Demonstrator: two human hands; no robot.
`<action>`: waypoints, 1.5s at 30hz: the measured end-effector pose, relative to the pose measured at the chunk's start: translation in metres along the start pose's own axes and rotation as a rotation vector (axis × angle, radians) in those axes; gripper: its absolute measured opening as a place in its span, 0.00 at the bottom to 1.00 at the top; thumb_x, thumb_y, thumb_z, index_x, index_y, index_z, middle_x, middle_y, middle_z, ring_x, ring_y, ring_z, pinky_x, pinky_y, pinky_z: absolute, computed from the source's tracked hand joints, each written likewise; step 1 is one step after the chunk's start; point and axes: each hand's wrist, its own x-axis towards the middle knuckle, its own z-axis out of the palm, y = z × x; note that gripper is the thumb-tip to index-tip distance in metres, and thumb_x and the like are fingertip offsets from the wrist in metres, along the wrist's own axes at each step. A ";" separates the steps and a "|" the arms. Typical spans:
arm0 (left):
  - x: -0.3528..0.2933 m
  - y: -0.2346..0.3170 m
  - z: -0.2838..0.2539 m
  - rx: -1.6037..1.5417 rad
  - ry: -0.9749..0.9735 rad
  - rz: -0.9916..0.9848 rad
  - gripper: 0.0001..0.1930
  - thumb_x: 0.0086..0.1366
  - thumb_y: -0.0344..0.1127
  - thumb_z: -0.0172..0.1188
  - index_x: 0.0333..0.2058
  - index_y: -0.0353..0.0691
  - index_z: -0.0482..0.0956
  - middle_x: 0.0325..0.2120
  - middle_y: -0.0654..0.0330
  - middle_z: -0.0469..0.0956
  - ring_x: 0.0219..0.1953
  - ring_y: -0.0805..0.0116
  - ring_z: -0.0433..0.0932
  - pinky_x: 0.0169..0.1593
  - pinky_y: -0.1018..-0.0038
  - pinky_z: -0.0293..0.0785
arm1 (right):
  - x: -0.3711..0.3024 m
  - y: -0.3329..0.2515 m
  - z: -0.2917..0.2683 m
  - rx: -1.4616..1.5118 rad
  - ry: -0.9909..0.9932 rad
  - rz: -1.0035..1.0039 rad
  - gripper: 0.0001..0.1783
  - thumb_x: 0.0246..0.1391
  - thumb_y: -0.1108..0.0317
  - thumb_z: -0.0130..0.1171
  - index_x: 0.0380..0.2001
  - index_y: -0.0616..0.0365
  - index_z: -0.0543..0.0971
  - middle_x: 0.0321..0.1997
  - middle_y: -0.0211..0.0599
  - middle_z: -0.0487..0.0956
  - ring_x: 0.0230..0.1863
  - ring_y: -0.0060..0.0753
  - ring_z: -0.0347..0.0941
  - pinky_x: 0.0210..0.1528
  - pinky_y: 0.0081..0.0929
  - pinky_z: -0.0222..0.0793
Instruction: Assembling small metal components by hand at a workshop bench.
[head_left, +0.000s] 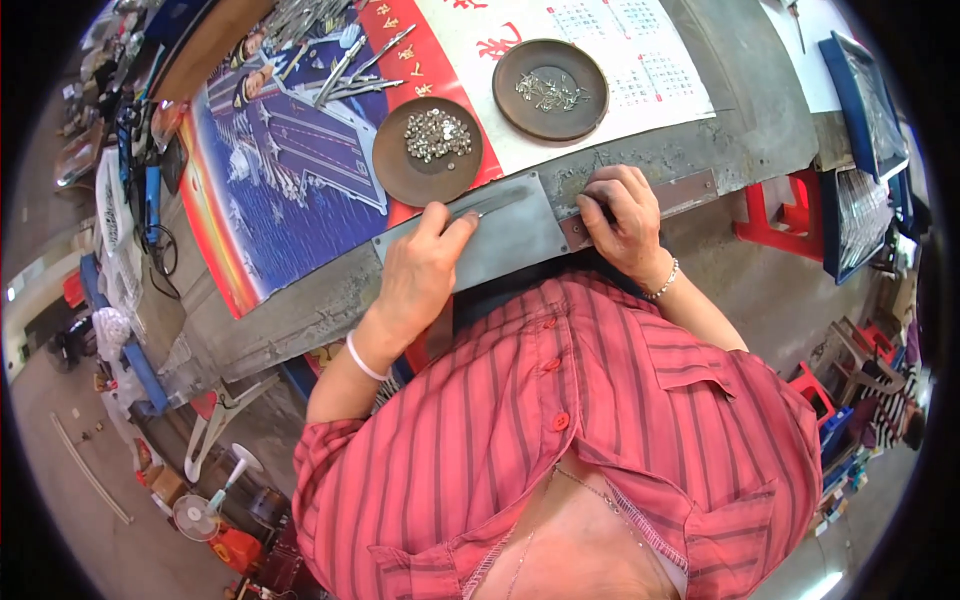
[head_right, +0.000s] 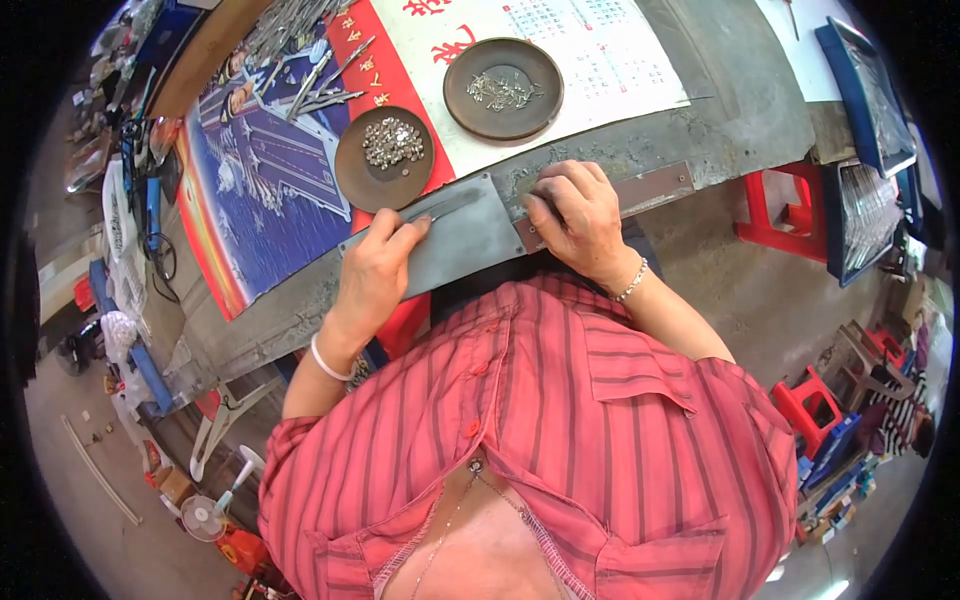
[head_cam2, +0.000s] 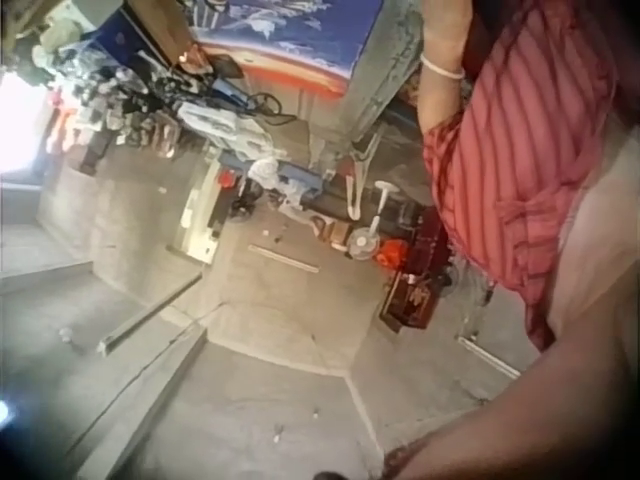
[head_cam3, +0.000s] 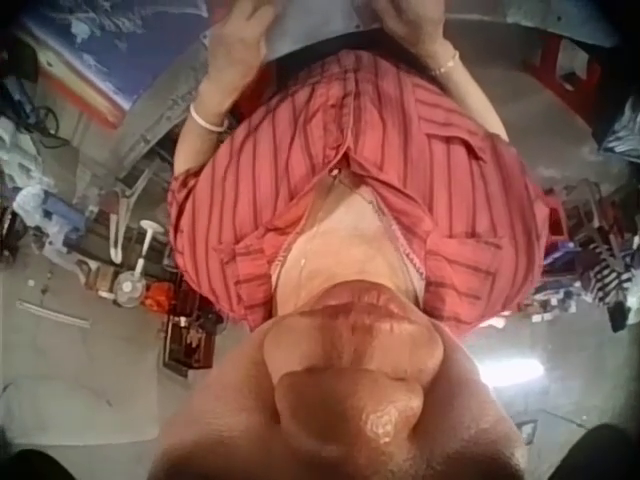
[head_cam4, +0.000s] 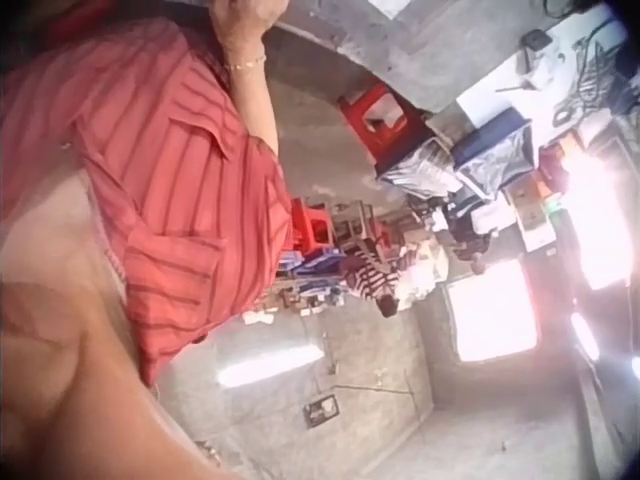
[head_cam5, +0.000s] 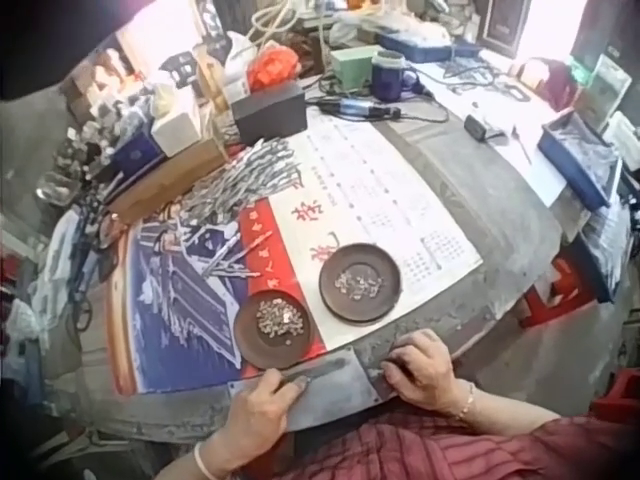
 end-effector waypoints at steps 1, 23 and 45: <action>0.006 0.004 0.003 -0.033 0.035 0.005 0.19 0.51 0.18 0.52 0.42 0.40 0.76 0.30 0.53 0.67 0.27 0.51 0.76 0.29 0.59 0.71 | 0.000 0.000 0.001 -0.013 0.006 -0.011 0.07 0.43 0.72 0.63 0.26 0.59 0.74 0.29 0.37 0.74 0.29 0.40 0.70 0.34 0.32 0.65; -0.019 0.050 0.006 -1.590 0.225 -0.308 0.15 0.70 0.30 0.48 0.54 0.37 0.68 0.27 0.65 0.73 0.19 0.85 0.62 0.20 0.88 0.57 | 0.031 -0.081 0.017 0.499 -0.214 0.145 0.09 0.51 0.71 0.61 0.32 0.65 0.73 0.30 0.42 0.74 0.29 0.37 0.72 0.31 0.29 0.68; -0.017 0.076 0.038 -1.456 0.726 -0.112 0.12 0.72 0.31 0.45 0.53 0.41 0.64 0.29 0.69 0.71 0.18 0.87 0.58 0.20 0.87 0.50 | 0.053 -0.087 0.040 0.221 -0.006 -0.249 0.11 0.52 0.68 0.59 0.23 0.62 0.71 0.19 0.41 0.70 0.19 0.45 0.69 0.22 0.35 0.64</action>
